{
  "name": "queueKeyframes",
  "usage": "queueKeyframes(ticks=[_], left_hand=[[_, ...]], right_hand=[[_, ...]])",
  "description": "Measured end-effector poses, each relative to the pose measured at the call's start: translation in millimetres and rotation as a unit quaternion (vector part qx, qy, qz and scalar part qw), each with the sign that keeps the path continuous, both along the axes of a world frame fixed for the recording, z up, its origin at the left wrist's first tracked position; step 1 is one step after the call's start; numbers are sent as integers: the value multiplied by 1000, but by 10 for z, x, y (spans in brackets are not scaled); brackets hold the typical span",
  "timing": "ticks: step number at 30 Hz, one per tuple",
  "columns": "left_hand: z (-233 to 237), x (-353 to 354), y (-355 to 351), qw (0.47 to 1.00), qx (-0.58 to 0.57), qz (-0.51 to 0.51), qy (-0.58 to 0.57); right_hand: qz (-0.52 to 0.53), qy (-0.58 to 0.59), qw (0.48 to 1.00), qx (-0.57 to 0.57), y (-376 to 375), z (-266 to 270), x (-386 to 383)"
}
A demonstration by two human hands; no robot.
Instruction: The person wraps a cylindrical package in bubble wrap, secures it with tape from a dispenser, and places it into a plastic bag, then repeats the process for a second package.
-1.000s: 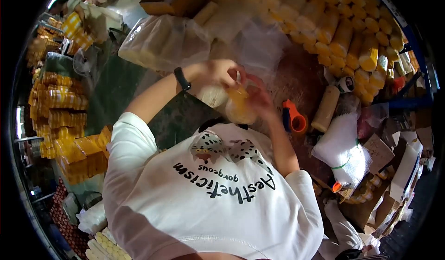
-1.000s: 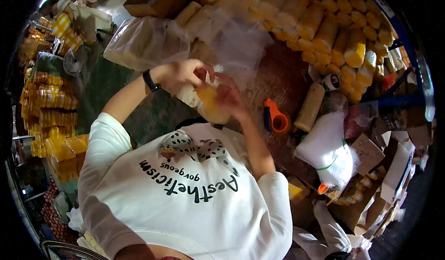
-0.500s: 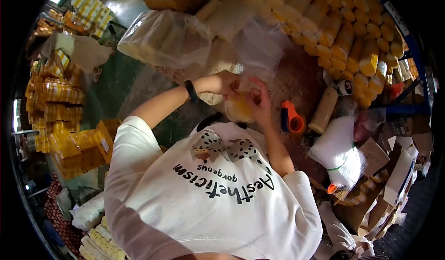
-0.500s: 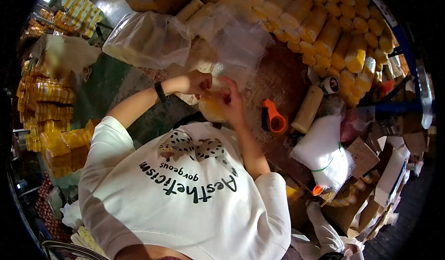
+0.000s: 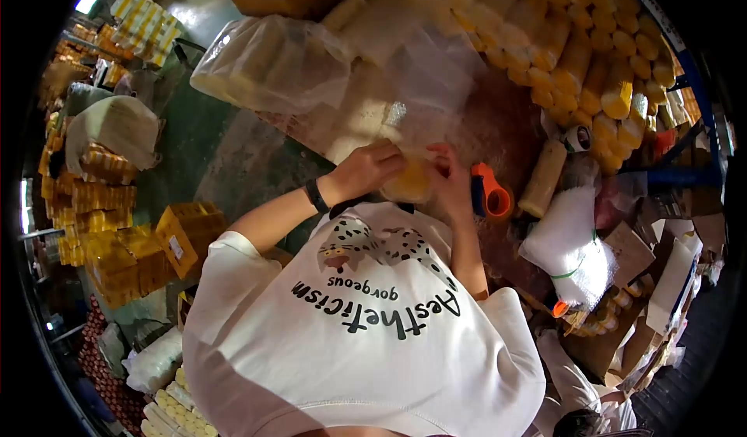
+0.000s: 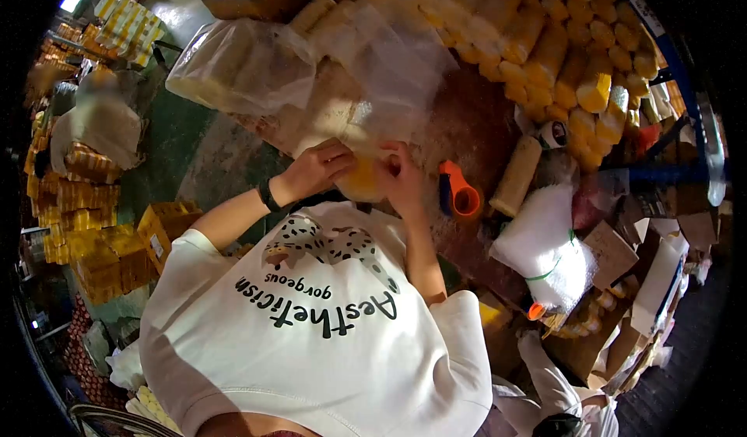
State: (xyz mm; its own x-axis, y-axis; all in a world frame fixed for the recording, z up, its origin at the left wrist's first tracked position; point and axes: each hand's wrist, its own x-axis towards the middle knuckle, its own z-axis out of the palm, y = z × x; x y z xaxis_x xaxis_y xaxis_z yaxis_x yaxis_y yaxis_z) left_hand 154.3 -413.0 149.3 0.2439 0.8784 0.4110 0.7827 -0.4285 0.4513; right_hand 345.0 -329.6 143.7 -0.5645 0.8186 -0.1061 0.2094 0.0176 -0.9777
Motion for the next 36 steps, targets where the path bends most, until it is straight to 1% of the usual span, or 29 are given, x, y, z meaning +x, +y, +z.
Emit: queueKeyframes(ticks=[3, 6, 9, 12, 15, 18, 21, 24, 25, 27, 29, 30, 32, 33, 35, 36], left_hand=[[-31, 41, 2, 999, 45, 13, 9], [-80, 95, -38, 996, 77, 35, -13], [-151, 142, -122, 995, 70, 48, -43], [-221, 225, -197, 989, 132, 60, -12], [-219, 202, -237, 983, 155, 29, 94], [-446, 162, -178, 988, 147, -11, 46], [-404, 71, -142, 988, 115, -41, 91], [-392, 77, -134, 989, 112, -39, 85], [-423, 81, -144, 992, 109, -30, 64], [-499, 39, -149, 994, 106, -9, 27], [-476, -41, -145, 995, 98, 3, -33], [-474, -70, -144, 994, 93, 10, -64], [-482, -60, -57, 992, 90, 26, -90], [-490, -7, -28, 990, 84, 30, -105], [-556, 169, 20, 968, 1, 74, -239], [-595, 260, 59, 948, -40, 93, -302]], right_hand=[[58, 39, 994, -89, 79, -1, 98], [138, 106, 979, -103, 208, 104, 125], [159, 133, 955, -210, 331, 128, 126], [171, 114, 955, -216, 380, 84, 156], [137, 45, 974, -175, 336, -39, 147], [161, 30, 980, -111, 302, -127, 180], [127, -73, 989, -31, 192, -19, 195], [89, -118, 988, 34, 125, 2, 218], [61, -168, 983, 29, 128, -56, 260], [8, -262, 965, 23, 217, -361, 401], [50, -322, 944, 57, 271, -813, 755], [72, -353, 930, 74, 264, -932, 870], [-47, -240, 969, 41, 174, -812, 826], [-111, -182, 977, 18, 85, -729, 784], [-97, -30, 993, 63, -11, -595, 512], [-93, 49, 991, 87, -49, -517, 358]])
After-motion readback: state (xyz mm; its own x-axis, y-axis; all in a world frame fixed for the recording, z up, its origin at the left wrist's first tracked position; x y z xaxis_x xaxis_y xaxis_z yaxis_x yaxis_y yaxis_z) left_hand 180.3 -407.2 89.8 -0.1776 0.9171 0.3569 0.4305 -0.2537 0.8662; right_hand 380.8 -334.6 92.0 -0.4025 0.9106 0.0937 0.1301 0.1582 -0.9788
